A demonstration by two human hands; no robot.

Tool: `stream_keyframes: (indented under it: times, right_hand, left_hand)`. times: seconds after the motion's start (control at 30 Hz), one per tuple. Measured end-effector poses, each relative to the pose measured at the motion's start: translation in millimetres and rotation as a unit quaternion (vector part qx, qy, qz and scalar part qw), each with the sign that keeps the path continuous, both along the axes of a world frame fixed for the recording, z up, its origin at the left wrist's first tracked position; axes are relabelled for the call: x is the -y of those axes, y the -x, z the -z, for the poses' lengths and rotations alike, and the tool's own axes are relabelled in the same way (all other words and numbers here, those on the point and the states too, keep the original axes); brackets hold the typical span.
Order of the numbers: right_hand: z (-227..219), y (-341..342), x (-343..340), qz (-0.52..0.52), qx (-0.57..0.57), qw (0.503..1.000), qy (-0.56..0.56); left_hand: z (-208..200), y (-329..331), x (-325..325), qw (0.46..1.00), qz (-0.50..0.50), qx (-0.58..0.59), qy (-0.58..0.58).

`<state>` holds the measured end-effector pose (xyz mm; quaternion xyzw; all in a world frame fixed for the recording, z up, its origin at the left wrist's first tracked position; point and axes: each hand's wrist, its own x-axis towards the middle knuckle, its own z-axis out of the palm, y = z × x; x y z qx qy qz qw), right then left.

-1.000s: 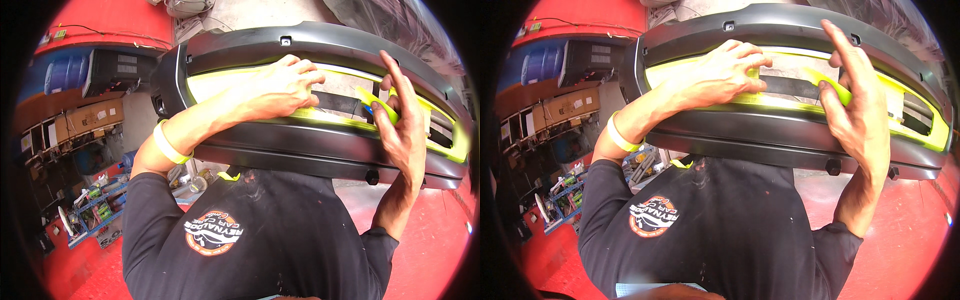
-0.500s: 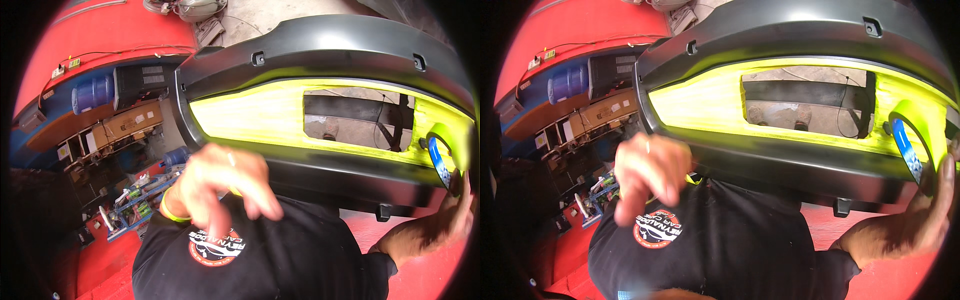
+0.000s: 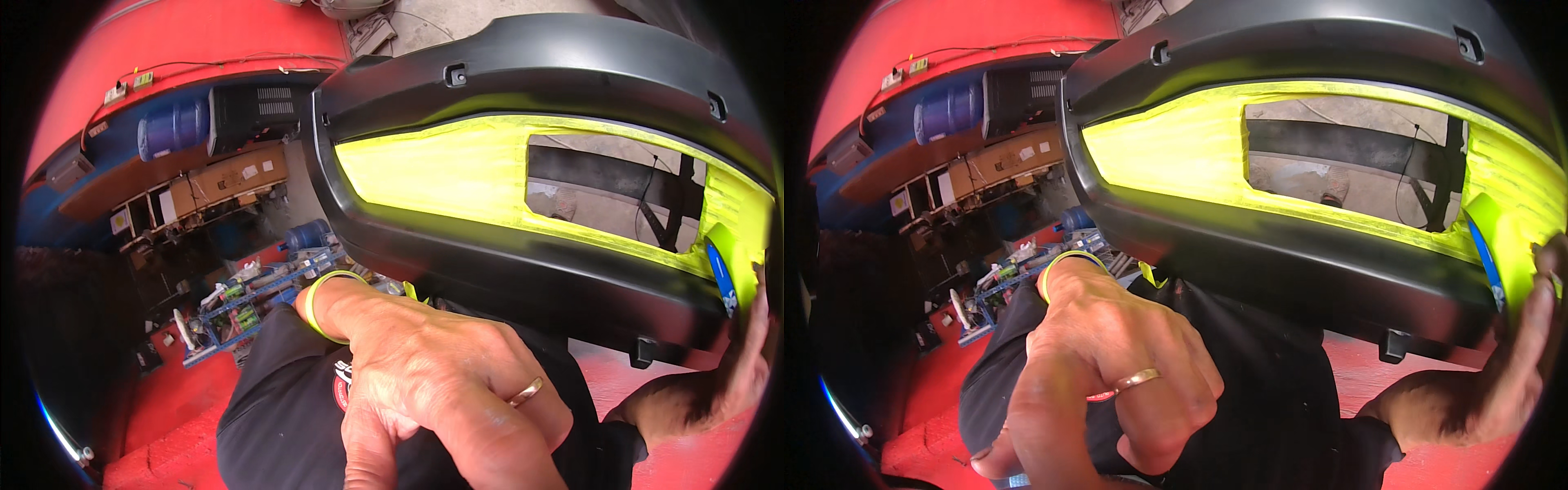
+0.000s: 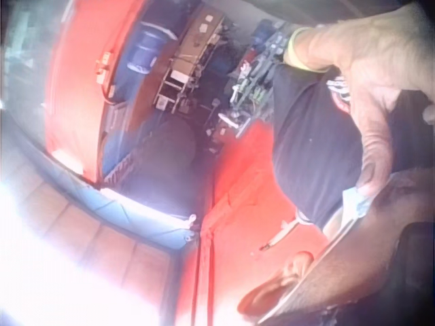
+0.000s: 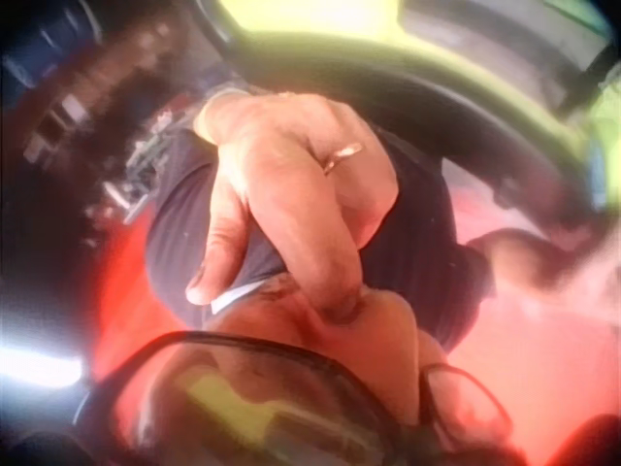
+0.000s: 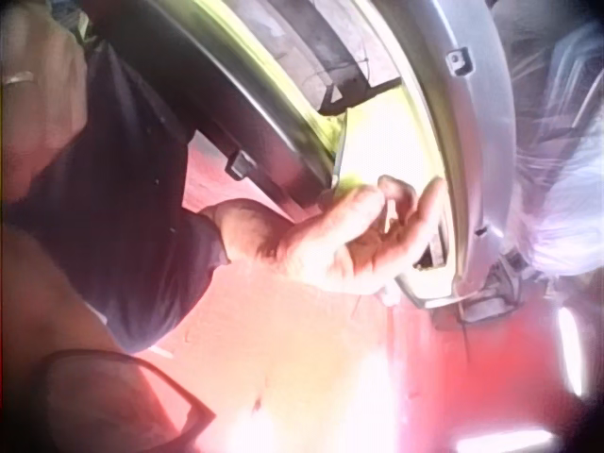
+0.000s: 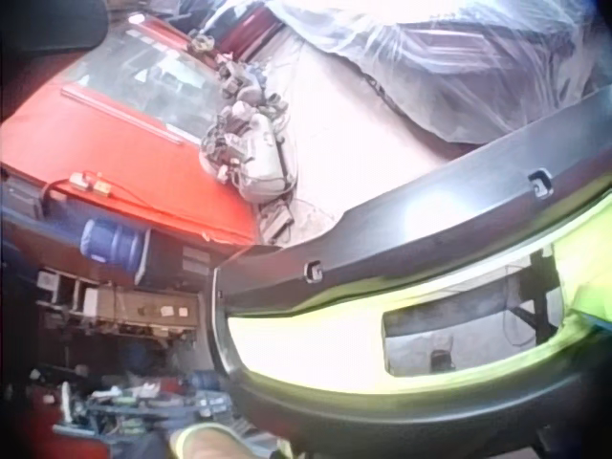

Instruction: The person applies yellow masking tape to the edges of a car bumper's grille area, smoothing it down by hand and using a small yellow tool to press it into the corners, then uses a wire to secure a small component on the bumper.

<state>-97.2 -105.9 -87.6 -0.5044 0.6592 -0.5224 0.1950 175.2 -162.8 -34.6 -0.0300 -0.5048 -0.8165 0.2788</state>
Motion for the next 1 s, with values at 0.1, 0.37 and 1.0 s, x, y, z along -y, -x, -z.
stream_keyframes:
  times: [0.1,0.37,1.0]
  right_hand:
    - [-8.0,-9.7,-3.8,-0.027,0.010,0.989,-0.147]
    - [-9.3,-1.5,3.7,-0.082,-0.037,0.955,-0.281]
    - [-45.2,-249.7,67.1,-0.391,-0.254,0.884,-0.024]
  left_hand:
    - [-7.1,-7.2,-4.1,0.999,-0.010,-0.035,0.011]
    - [-29.8,-43.8,-12.1,0.992,-0.093,-0.088,0.021]
    - [38.2,-220.4,-69.6,0.899,-0.289,0.288,0.159]
